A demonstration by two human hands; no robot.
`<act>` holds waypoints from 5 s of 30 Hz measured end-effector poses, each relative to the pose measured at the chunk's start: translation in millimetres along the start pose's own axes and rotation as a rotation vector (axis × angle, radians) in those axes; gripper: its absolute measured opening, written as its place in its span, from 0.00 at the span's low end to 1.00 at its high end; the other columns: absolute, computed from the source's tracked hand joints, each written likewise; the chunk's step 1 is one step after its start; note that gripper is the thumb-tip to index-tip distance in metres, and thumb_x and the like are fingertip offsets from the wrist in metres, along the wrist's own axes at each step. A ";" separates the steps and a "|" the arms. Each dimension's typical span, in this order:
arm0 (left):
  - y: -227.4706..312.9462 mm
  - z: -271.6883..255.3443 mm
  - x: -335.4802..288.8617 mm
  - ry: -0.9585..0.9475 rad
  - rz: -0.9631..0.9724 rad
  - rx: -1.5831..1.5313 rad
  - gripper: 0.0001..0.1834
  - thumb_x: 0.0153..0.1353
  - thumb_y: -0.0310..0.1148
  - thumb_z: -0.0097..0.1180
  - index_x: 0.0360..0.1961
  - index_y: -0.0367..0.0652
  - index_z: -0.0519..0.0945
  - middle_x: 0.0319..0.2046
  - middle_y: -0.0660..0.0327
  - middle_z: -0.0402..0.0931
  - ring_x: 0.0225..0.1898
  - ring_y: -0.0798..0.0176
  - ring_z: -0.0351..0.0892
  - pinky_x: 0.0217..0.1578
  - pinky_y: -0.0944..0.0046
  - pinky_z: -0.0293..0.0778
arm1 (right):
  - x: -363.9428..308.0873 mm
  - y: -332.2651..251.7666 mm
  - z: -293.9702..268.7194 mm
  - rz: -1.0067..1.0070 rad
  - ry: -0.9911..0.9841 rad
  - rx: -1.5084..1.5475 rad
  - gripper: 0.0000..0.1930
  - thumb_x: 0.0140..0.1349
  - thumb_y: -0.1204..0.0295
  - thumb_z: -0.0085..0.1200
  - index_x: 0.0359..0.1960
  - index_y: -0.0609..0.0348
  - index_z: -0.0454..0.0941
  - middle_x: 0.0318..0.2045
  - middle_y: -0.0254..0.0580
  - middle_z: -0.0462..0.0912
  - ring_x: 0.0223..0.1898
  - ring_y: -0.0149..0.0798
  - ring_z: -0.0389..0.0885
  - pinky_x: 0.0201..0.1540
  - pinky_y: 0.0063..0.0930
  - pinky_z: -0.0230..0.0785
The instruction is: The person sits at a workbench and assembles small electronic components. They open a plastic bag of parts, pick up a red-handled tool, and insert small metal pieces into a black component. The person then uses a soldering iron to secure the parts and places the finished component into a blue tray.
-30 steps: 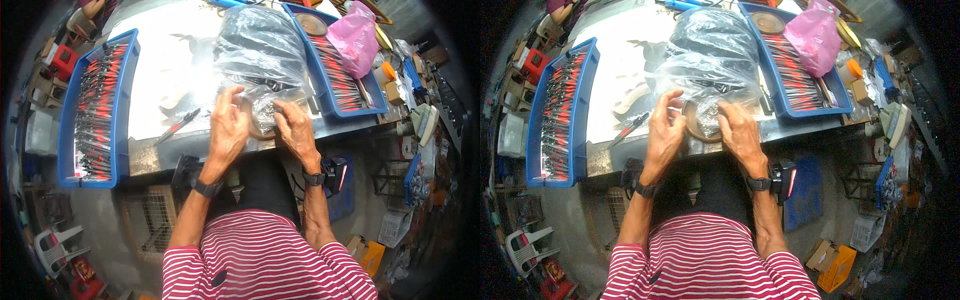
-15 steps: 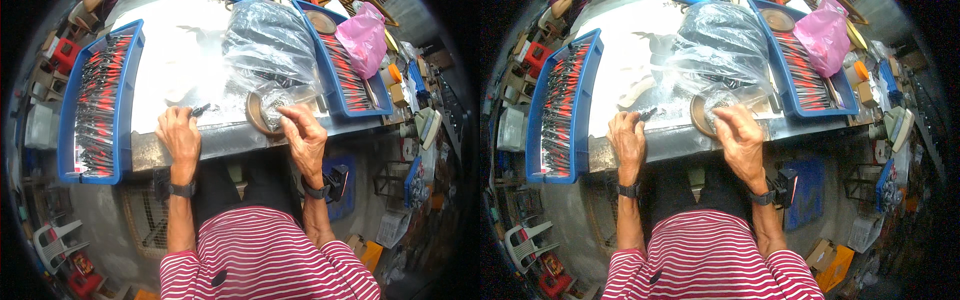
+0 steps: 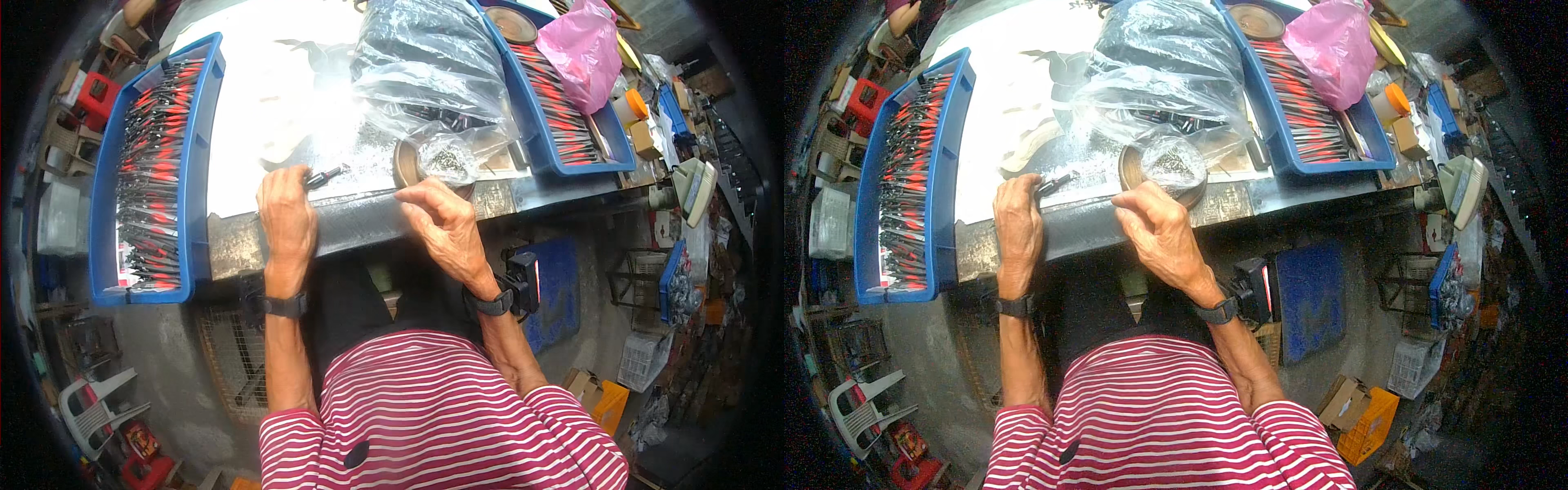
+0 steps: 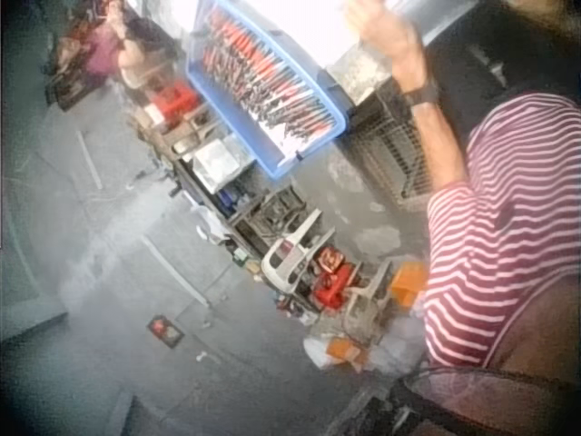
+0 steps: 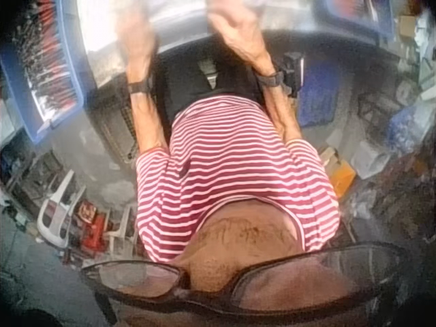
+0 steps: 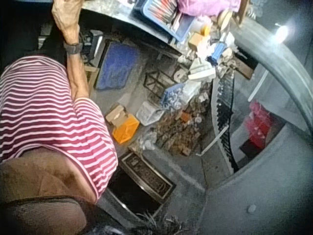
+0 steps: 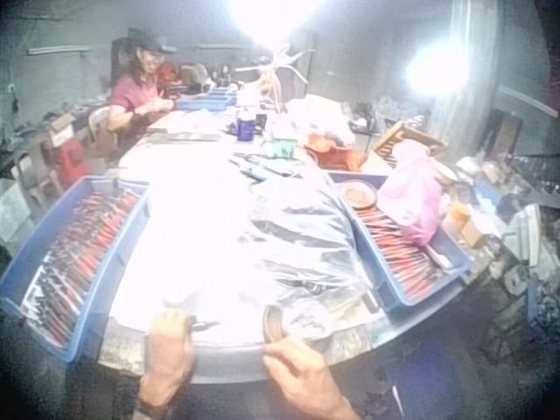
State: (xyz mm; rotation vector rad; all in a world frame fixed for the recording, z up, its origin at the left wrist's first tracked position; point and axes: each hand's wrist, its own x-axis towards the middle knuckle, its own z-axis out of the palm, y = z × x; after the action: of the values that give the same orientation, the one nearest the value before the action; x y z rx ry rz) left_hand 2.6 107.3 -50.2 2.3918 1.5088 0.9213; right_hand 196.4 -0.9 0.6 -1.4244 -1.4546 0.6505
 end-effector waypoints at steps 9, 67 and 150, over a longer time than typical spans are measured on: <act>-3.0 -11.3 1.0 -0.075 0.046 -0.033 0.09 0.52 0.22 0.57 0.36 0.37 0.77 0.34 0.54 0.73 0.41 0.51 0.70 0.47 0.53 0.64 | -8.0 0.9 3.4 0.070 -0.090 0.036 0.08 0.59 0.79 0.52 0.40 0.66 0.79 0.31 0.38 0.76 0.33 0.28 0.73 0.37 0.20 0.65; 68.2 4.8 -140.7 -1.645 -0.807 -1.246 0.09 0.62 0.27 0.50 0.37 0.30 0.76 0.19 0.62 0.75 0.15 0.76 0.64 0.16 0.76 0.59 | -184.3 30.0 -17.2 0.902 -0.347 0.479 0.07 0.60 0.74 0.55 0.38 0.61 0.82 0.27 0.34 0.82 0.28 0.23 0.77 0.30 0.17 0.69; 79.9 -2.7 -170.2 -0.611 0.305 -0.674 0.13 0.48 0.25 0.62 0.36 0.37 0.74 0.26 0.53 0.77 0.27 0.51 0.79 0.28 0.58 0.75 | -182.0 23.4 -4.9 0.315 -0.301 0.026 0.10 0.56 0.74 0.59 0.38 0.66 0.78 0.31 0.47 0.83 0.31 0.41 0.84 0.32 0.29 0.75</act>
State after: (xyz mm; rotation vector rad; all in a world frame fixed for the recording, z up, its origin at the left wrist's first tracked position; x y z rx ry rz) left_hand 10.9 -77.8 -82.2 2.1104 0.5130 0.5334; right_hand 184.5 -171.6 -65.9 -1.6026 -1.4520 1.1174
